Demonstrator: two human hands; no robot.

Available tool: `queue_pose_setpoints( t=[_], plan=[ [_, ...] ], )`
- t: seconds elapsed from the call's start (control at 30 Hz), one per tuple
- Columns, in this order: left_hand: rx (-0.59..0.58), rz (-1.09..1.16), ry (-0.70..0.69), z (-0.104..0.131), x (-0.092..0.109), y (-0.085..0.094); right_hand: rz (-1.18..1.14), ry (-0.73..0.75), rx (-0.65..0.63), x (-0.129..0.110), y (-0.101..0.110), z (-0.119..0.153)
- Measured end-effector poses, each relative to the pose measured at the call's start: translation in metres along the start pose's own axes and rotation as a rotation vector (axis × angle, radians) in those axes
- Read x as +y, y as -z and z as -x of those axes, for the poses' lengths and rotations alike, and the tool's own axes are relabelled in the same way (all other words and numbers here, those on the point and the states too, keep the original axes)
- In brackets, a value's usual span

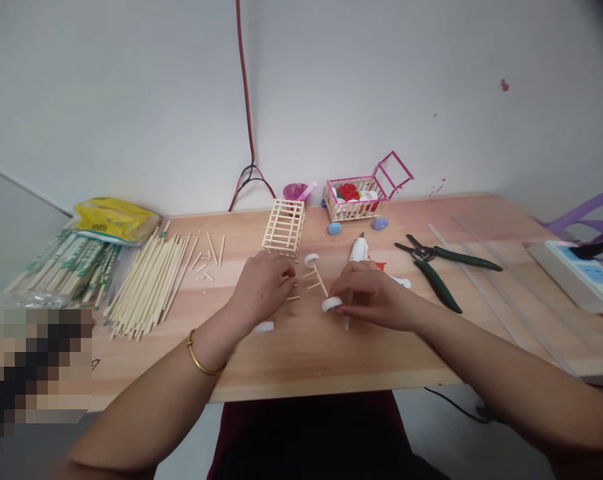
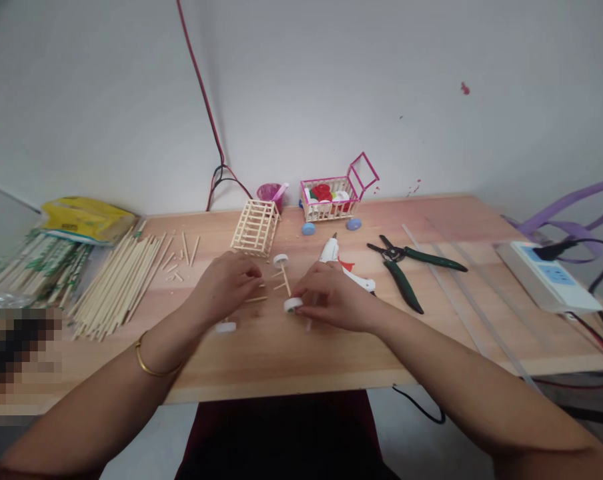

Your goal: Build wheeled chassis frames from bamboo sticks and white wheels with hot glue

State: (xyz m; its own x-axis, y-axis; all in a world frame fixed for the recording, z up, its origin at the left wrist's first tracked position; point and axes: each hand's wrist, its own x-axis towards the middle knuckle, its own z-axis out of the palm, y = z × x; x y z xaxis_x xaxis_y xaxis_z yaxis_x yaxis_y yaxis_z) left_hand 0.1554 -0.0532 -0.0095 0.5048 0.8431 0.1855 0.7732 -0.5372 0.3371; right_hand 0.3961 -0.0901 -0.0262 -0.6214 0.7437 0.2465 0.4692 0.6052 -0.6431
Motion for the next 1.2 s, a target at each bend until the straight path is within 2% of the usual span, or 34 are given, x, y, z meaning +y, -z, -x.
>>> queue_pose_setpoints(
  t=[0.27,0.53,0.77,1.2],
  plan=[
    [-0.068,-0.048,-0.039,0.004,0.008,-0.007,0.033,-0.046,-0.107,-0.003,-0.001,0.000],
    [-0.127,-0.140,-0.093,0.007,0.019,-0.011,0.078,-0.031,-0.112,-0.002,-0.001,0.001],
    [-0.099,-0.106,-0.075,0.005,0.012,-0.011,0.114,-0.001,-0.081,-0.001,0.000,0.003],
    [-0.127,-0.154,-0.162,0.005,0.017,-0.014,0.148,0.018,-0.114,0.001,-0.001,0.002]
  ],
)
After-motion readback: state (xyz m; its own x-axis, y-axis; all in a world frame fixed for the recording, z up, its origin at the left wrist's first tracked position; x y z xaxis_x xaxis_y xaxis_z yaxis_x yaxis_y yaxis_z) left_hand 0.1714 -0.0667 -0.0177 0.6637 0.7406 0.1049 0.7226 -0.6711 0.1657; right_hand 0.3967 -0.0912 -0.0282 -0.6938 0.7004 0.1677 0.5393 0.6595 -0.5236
